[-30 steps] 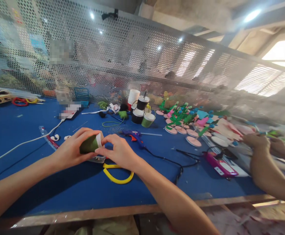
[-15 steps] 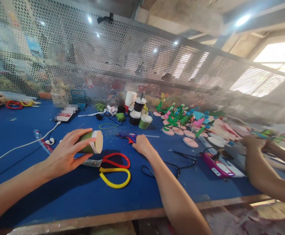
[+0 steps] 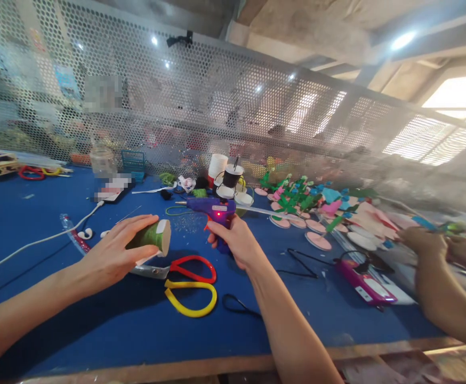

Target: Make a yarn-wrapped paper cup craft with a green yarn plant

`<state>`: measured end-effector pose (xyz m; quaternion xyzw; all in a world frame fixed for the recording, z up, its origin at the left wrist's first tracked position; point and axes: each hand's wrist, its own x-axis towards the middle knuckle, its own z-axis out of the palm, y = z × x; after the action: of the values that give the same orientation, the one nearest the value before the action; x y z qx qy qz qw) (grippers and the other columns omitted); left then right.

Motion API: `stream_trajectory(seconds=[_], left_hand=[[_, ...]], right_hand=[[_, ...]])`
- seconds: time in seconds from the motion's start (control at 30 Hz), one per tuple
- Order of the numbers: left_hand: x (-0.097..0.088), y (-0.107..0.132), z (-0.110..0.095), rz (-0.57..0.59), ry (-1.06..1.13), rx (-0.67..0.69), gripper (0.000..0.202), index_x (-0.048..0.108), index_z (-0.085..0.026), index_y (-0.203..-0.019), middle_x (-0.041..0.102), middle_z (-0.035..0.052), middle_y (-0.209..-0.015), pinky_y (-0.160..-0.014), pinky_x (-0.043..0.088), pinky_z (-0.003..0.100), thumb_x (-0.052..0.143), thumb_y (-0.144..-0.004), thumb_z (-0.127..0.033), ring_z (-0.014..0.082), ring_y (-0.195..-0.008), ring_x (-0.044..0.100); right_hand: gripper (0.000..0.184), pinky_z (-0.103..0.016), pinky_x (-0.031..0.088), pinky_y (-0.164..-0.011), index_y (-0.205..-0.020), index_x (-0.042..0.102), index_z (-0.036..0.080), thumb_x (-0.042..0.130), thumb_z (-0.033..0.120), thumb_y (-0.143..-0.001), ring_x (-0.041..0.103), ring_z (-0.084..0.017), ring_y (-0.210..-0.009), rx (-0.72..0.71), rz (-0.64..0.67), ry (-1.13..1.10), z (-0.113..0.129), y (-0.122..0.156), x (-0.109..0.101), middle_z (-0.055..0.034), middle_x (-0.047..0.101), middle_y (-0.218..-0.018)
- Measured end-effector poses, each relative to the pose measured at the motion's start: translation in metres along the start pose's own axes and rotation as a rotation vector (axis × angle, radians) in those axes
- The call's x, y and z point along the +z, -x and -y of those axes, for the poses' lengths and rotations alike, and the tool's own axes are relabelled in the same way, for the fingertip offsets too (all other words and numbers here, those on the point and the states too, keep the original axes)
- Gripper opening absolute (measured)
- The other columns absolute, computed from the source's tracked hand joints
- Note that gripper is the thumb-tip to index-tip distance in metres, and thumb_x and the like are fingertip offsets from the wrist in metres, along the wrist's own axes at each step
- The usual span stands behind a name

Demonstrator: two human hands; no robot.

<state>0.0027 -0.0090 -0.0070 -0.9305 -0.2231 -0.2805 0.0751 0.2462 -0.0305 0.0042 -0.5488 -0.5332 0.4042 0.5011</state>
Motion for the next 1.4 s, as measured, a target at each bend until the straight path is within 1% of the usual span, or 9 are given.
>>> stream_trajectory(seconds=[0.17, 0.37, 0.47, 0.57, 0.77, 0.87, 1.07, 1.2, 1.4], left_hand=[[0.002, 0.001, 0.006, -0.009, 0.034, -0.051, 0.015, 0.054, -0.021, -0.089, 0.039, 0.0092, -0.126, -0.09, 0.036, 0.043, 0.042, -0.08, -0.018, 0.0226, -0.114, 0.037], [0.008, 0.003, 0.009, -0.078, 0.108, -0.071, 0.01, 0.048, -0.018, -0.089, 0.042, 0.0131, -0.122, -0.09, 0.037, 0.043, 0.044, -0.079, -0.018, 0.0224, -0.113, 0.04], [0.009, 0.002, 0.01, -0.119, 0.179, -0.109, 0.02, 0.043, -0.016, -0.096, 0.045, 0.0148, -0.12, -0.09, 0.038, 0.041, 0.049, -0.077, -0.017, 0.0215, -0.112, 0.042], [0.008, 0.0, 0.009, -0.109, 0.19, -0.133, 0.036, 0.037, -0.017, -0.109, 0.046, 0.0141, -0.12, -0.09, 0.038, 0.042, 0.051, -0.076, -0.017, 0.0211, -0.112, 0.042], [0.008, 0.0, 0.01, -0.079, 0.157, -0.116, 0.046, 0.03, -0.02, -0.119, 0.045, 0.0124, -0.12, -0.091, 0.038, 0.042, 0.05, -0.077, -0.016, 0.0213, -0.113, 0.041], [0.009, 0.001, 0.011, -0.08, 0.156, -0.088, 0.04, 0.034, -0.019, -0.115, 0.044, 0.0129, -0.121, -0.091, 0.037, 0.042, 0.048, -0.078, -0.015, 0.0214, -0.114, 0.04], [0.009, 0.002, 0.011, -0.13, 0.119, -0.033, 0.016, 0.044, -0.02, -0.095, 0.041, 0.012, -0.119, -0.088, 0.039, 0.042, 0.044, -0.08, -0.014, 0.0218, -0.11, 0.042], [0.01, 0.002, 0.011, -0.152, 0.085, -0.016, 0.013, 0.045, -0.019, -0.092, 0.041, 0.0124, -0.118, -0.087, 0.039, 0.043, 0.045, -0.08, -0.016, 0.0223, -0.109, 0.042], [0.01, 0.001, 0.011, -0.16, 0.094, -0.028, 0.012, 0.043, -0.018, -0.09, 0.042, 0.013, -0.117, -0.085, 0.041, 0.043, 0.048, -0.078, -0.017, 0.0225, -0.109, 0.043]], right_hand=[[0.025, -0.022, 0.041, -0.039, -0.072, 0.058, 0.012, 0.056, 0.036, -0.067, 0.05, -0.009, -0.041, -0.144, 0.027, 0.113, 0.017, 0.025, 0.004, -0.0049, 0.063, -0.062], [0.017, -0.021, 0.042, -0.038, -0.066, 0.06, 0.014, 0.057, 0.031, -0.065, 0.05, -0.01, -0.039, -0.157, 0.028, 0.271, 0.021, 0.039, 0.009, 0.0003, 0.055, -0.045], [0.018, -0.022, 0.041, -0.038, -0.066, 0.06, 0.014, 0.056, 0.032, -0.065, 0.05, -0.011, -0.038, -0.138, -0.014, 0.309, 0.021, 0.039, 0.011, 0.0006, 0.053, -0.041], [0.021, -0.022, 0.041, -0.038, -0.064, 0.059, 0.014, 0.055, 0.034, -0.066, 0.048, -0.011, -0.037, -0.142, -0.035, 0.327, 0.021, 0.038, 0.011, 0.0002, 0.053, -0.041], [0.015, -0.021, 0.041, -0.038, -0.065, 0.057, 0.015, 0.056, 0.03, -0.067, 0.047, -0.01, -0.038, -0.128, 0.083, 0.343, 0.021, 0.041, 0.011, 0.0021, 0.051, -0.041], [0.014, -0.02, 0.041, -0.039, -0.065, 0.057, 0.015, 0.057, 0.029, -0.067, 0.047, -0.01, -0.039, -0.113, 0.117, 0.368, 0.022, 0.043, 0.011, 0.0025, 0.051, -0.041], [0.016, -0.02, 0.04, -0.041, -0.062, 0.056, 0.015, 0.055, 0.03, -0.068, 0.047, -0.01, -0.04, -0.115, 0.14, 0.399, 0.023, 0.043, 0.01, 0.003, 0.051, -0.041], [0.018, -0.02, 0.04, -0.04, -0.062, 0.055, 0.015, 0.055, 0.031, -0.069, 0.047, -0.01, -0.039, -0.068, 0.128, 0.401, 0.022, 0.042, 0.009, 0.0024, 0.051, -0.041], [0.015, -0.02, 0.04, -0.041, -0.07, 0.059, 0.014, 0.054, 0.028, -0.07, 0.046, -0.009, -0.039, -0.18, 0.102, 0.449, 0.021, 0.044, 0.01, 0.004, 0.051, -0.041]])
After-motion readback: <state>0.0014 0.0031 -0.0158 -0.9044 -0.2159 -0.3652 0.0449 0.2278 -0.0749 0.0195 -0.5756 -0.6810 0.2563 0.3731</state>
